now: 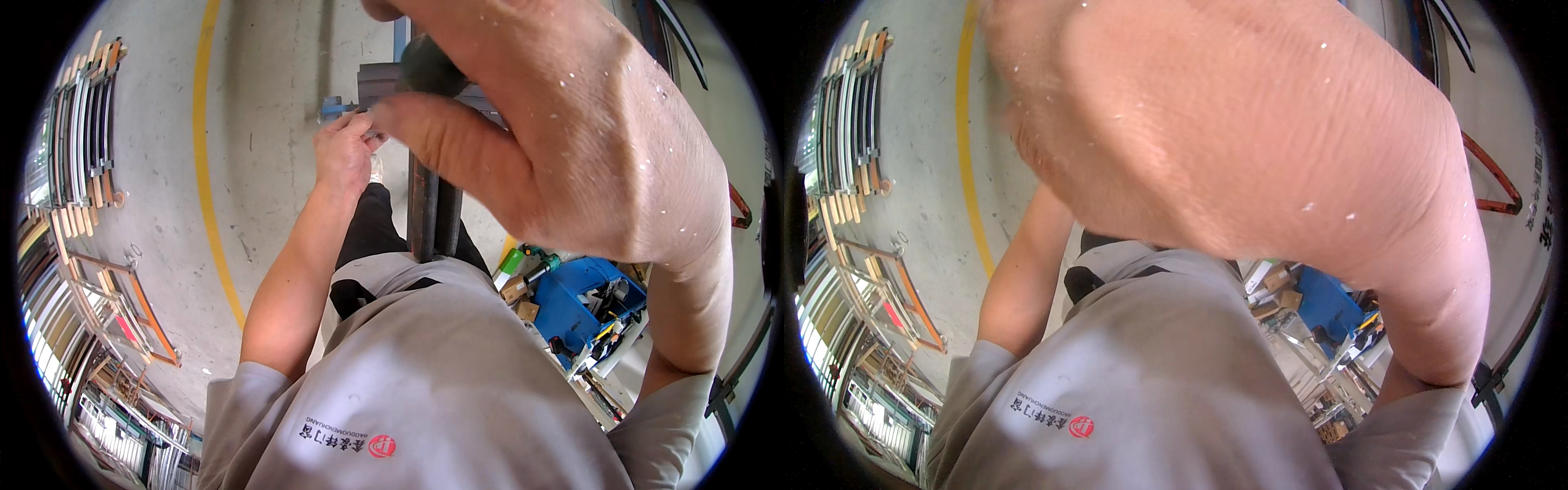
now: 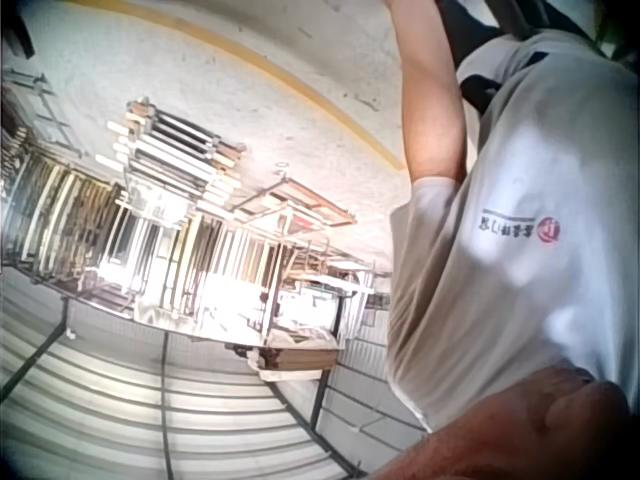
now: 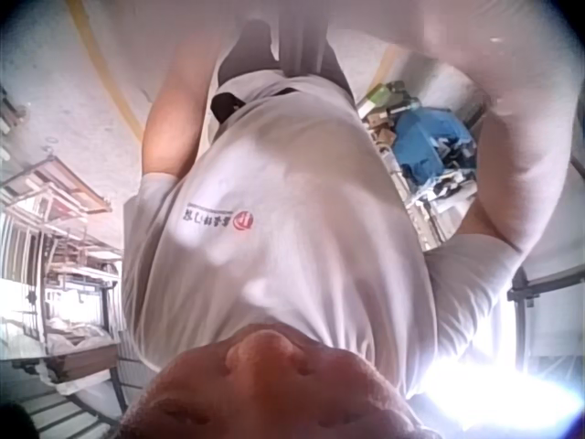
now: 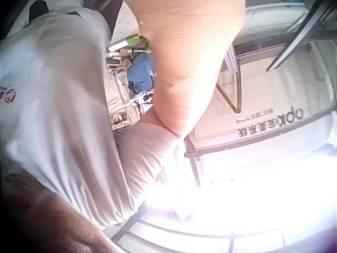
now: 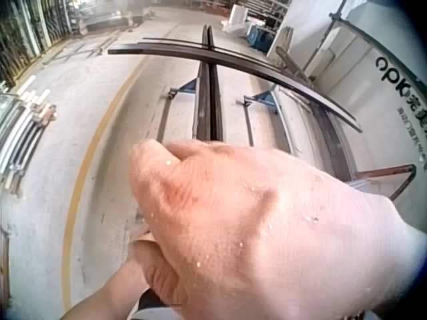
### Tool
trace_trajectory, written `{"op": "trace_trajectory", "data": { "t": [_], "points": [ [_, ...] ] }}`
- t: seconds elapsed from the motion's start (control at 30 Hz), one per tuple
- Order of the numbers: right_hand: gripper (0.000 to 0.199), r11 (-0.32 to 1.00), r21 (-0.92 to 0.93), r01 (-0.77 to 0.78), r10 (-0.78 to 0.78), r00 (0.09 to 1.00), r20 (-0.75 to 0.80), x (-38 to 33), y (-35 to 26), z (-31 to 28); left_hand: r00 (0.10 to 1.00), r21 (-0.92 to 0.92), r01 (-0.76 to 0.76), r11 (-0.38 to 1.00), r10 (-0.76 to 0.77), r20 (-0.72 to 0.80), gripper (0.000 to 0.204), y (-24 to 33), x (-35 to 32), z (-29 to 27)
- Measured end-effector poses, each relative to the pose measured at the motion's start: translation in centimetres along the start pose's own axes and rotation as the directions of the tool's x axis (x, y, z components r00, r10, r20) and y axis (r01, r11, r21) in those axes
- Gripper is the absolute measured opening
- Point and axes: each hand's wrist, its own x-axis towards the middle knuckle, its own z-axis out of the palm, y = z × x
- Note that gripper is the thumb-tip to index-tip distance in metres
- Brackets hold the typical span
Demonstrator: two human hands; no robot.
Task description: The person assembles a metal frame structure by inserting small metal brackets into the grooves of long metal profiles. They use a screwdriver to tighten screws into the brackets, securing the pieces together. The person handles multiple profiles and brackets, aligning them and fastening them to form a larger frame.
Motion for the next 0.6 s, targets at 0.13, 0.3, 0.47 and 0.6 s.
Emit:
{"op": "trace_trajectory", "data": {
  "t": [0.13,0.3,0.47,0.6],
  "points": [
    [0.032,1.0,-0.012,-0.011,0.011,1.0,-0.005,0.0,-0.2,0.1,0.999,-0.008,-0.008,1.0,0.008,-0.036,0.017,0.0,-0.1,0.1],
    [0.032,0.999,-0.022,-0.024,0.024,1.0,-0.011,0.0,-0.3,0.3,1.0,0.009,-0.02,1.0,0.02,0.017,0.017,1.1,-1.0,1.0],
    [0.032,1.0,-0.017,-0.012,0.012,1.0,-0.018,0.3,-0.3,0.5,0.996,-0.076,-0.085,0.994,0.084,-0.009,0.018,0.6,-0.8,0.9],
    [0.032,1.0,0.01,-0.001,0.001,0.999,-0.044,0.3,0.1,0.7,0.995,-0.092,-0.101,0.991,0.101,-0.005,0.018,1.2,-1.8,1.8]
  ]
}}
